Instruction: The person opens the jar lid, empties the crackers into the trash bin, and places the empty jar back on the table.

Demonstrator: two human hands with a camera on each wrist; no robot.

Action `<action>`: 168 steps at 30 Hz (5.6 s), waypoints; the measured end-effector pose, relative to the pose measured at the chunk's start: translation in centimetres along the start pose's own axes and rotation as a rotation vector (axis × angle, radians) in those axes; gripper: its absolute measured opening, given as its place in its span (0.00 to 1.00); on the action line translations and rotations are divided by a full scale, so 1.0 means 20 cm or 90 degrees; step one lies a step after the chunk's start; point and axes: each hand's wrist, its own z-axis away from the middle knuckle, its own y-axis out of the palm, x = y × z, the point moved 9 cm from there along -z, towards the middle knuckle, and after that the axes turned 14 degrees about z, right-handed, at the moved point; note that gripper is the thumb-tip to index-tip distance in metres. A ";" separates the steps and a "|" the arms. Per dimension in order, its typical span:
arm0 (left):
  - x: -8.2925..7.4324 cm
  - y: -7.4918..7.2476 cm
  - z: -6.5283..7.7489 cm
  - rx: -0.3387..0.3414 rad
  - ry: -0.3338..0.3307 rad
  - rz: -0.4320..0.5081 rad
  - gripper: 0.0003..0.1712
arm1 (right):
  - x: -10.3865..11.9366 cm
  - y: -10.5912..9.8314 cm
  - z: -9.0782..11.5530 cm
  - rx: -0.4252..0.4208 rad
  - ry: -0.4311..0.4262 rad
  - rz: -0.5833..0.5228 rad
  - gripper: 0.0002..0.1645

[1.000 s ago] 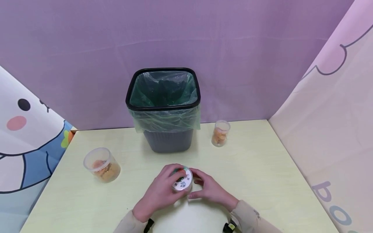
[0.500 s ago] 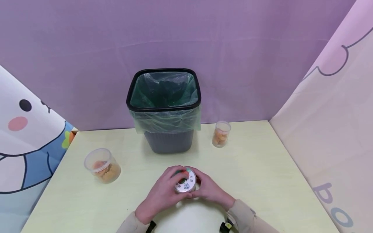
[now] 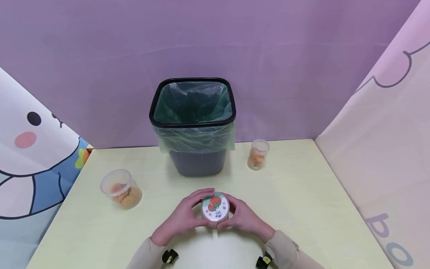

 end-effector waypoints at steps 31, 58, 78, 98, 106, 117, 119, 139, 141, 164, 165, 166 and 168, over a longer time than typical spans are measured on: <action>0.09 0.00 0.03 -0.043 -0.084 0.104 0.50 | -0.02 0.01 0.02 -0.013 0.049 -0.033 0.57; 0.03 0.06 0.14 -0.235 -0.069 0.009 0.52 | -0.03 0.02 0.02 -0.057 0.073 -0.018 0.54; 0.08 -0.04 -0.02 0.075 -0.056 0.045 0.51 | -0.02 0.02 0.00 -0.010 0.065 -0.043 0.57; 0.13 -0.04 -0.05 0.151 -0.081 0.175 0.49 | -0.02 0.03 0.01 0.001 0.048 -0.046 0.57; 0.11 -0.02 0.02 0.031 -0.112 0.152 0.50 | -0.02 0.03 0.01 0.002 0.049 -0.049 0.56; 0.04 0.01 0.11 -0.166 -0.111 0.074 0.50 | -0.03 0.02 0.01 -0.013 0.052 -0.054 0.57; 0.02 0.02 0.12 -0.200 -0.108 0.067 0.51 | -0.03 0.02 0.01 -0.016 0.057 -0.054 0.57; 0.03 -0.01 0.09 -0.161 -0.065 0.059 0.50 | -0.02 0.01 0.01 -0.020 0.056 -0.034 0.55; 0.04 -0.02 0.05 -0.106 -0.052 0.079 0.48 | -0.02 0.01 0.01 -0.018 0.058 -0.038 0.55; 0.10 0.02 -0.17 0.290 -0.092 0.149 0.48 | -0.04 0.02 0.00 0.001 0.053 -0.029 0.50; 0.10 0.02 -0.17 0.287 -0.092 0.146 0.47 | -0.04 0.02 0.00 0.000 0.053 -0.028 0.50; 0.10 0.02 -0.17 0.280 -0.091 0.143 0.47 | -0.04 0.02 0.00 0.001 0.053 -0.028 0.50; 0.11 0.01 -0.16 0.263 -0.092 0.141 0.47 | -0.04 0.02 0.00 0.001 0.053 -0.028 0.51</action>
